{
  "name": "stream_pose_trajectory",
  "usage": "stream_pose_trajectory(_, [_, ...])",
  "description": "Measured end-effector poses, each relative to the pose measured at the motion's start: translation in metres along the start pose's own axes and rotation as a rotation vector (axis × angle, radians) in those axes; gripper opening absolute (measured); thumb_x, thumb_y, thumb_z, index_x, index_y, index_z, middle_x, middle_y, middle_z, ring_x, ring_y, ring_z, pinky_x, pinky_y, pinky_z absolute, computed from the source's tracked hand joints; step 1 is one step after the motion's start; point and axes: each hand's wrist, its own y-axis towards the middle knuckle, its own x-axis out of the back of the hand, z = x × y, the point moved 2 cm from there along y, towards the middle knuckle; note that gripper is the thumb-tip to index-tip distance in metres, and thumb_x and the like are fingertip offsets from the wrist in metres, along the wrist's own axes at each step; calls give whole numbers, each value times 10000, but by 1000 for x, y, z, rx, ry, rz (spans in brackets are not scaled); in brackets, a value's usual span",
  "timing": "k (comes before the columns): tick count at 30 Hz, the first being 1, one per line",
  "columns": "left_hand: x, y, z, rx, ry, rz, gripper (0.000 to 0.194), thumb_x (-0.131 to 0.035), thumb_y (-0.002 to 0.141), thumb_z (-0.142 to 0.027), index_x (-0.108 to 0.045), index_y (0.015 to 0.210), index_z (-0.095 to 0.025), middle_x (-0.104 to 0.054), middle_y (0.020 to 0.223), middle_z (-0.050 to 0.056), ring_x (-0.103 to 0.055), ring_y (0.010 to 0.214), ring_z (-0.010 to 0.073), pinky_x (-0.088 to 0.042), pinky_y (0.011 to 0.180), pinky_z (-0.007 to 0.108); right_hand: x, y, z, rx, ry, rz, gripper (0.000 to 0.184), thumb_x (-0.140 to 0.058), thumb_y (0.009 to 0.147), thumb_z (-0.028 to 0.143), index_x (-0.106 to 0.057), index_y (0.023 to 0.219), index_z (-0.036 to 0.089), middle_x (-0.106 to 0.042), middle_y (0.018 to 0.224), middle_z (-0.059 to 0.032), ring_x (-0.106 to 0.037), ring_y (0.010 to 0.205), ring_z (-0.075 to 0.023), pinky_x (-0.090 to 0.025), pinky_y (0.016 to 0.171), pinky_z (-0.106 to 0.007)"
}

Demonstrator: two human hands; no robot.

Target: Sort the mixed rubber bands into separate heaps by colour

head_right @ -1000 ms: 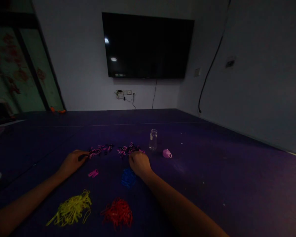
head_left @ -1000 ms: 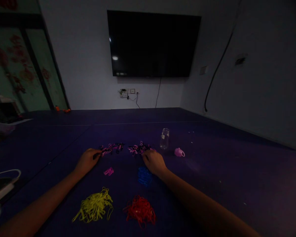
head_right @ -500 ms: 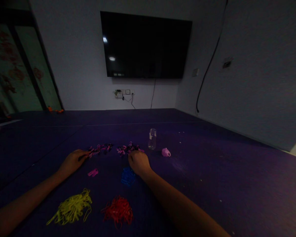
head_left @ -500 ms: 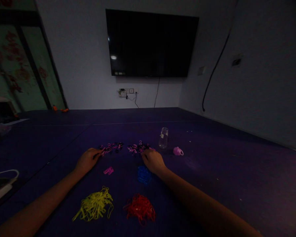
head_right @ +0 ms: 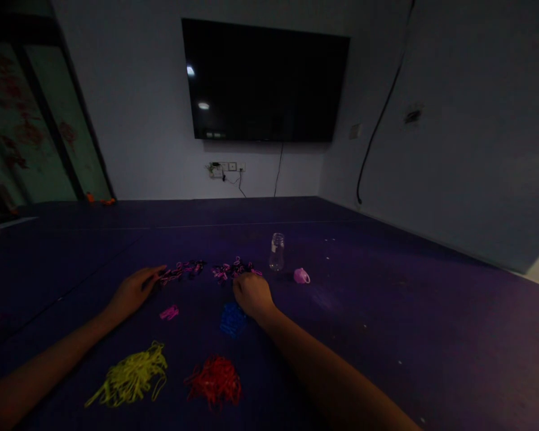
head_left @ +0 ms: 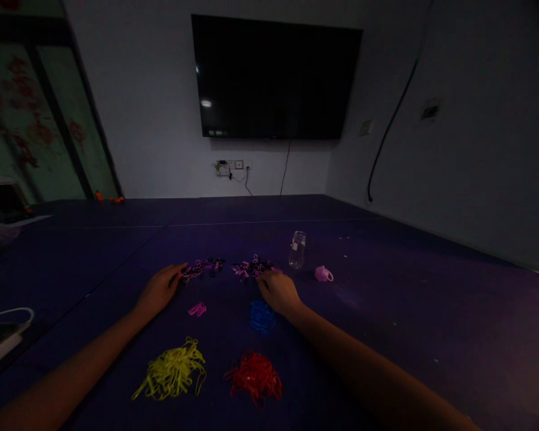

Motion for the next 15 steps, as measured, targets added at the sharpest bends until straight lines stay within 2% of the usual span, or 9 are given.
stream_pose_trajectory(2, [2,0,-3,23,-100,-38,374,-437,832,-343,-631,1098,-165,-684,963,99,-633,876,226,-486,840,377,0,0,0,-4,1,-4,318,-342,917,263,-643,877,170,-674,949,-74,-607,894,-167,-380,729,-232])
stream_pose_trajectory(4, [2,0,-6,76,-245,-15,394,-489,810,-380,-617,1107,-153,-692,903,87,-646,828,212,-496,828,373,0,0,0,-7,4,-6,318,-344,919,262,-644,873,169,-675,948,-74,-608,900,-166,-382,734,-231])
stream_pose_trajectory(7, [0,-4,-15,147,-487,192,473,-573,760,-387,-580,1152,-123,-701,836,76,-662,764,196,-519,769,355,-1,1,0,-12,5,12,303,-359,917,259,-646,872,170,-675,951,-72,-607,915,-165,-381,742,-227])
stream_pose_trajectory(9, [-1,-7,-21,176,-562,342,511,-626,724,-369,-569,1171,-127,-709,817,69,-664,742,190,-522,742,348,-2,1,-1,-12,2,21,299,-363,917,261,-644,869,171,-674,951,-70,-608,914,-167,-381,737,-228])
stream_pose_trajectory(11, [0,-10,-26,194,-592,414,529,-660,697,-352,-572,1173,-138,-715,810,64,-663,739,188,-521,728,345,-2,1,-1,-9,-1,15,299,-361,917,264,-642,874,173,-673,955,-67,-608,913,-170,-383,728,-232])
stream_pose_trajectory(13, [2,-10,-27,200,-606,407,516,-653,705,-356,-578,1170,-145,-721,847,77,-664,751,194,-523,713,346,-1,1,-1,-9,1,10,296,-361,917,262,-642,886,175,-672,963,-65,-606,921,-171,-384,728,-232])
stream_pose_trajectory(15, [4,-9,-23,206,-595,323,481,-602,748,-381,-586,1163,-139,-721,905,107,-665,753,202,-528,685,344,-1,1,0,-15,4,17,295,-363,919,263,-642,891,175,-672,966,-68,-605,925,-170,-385,736,-231])
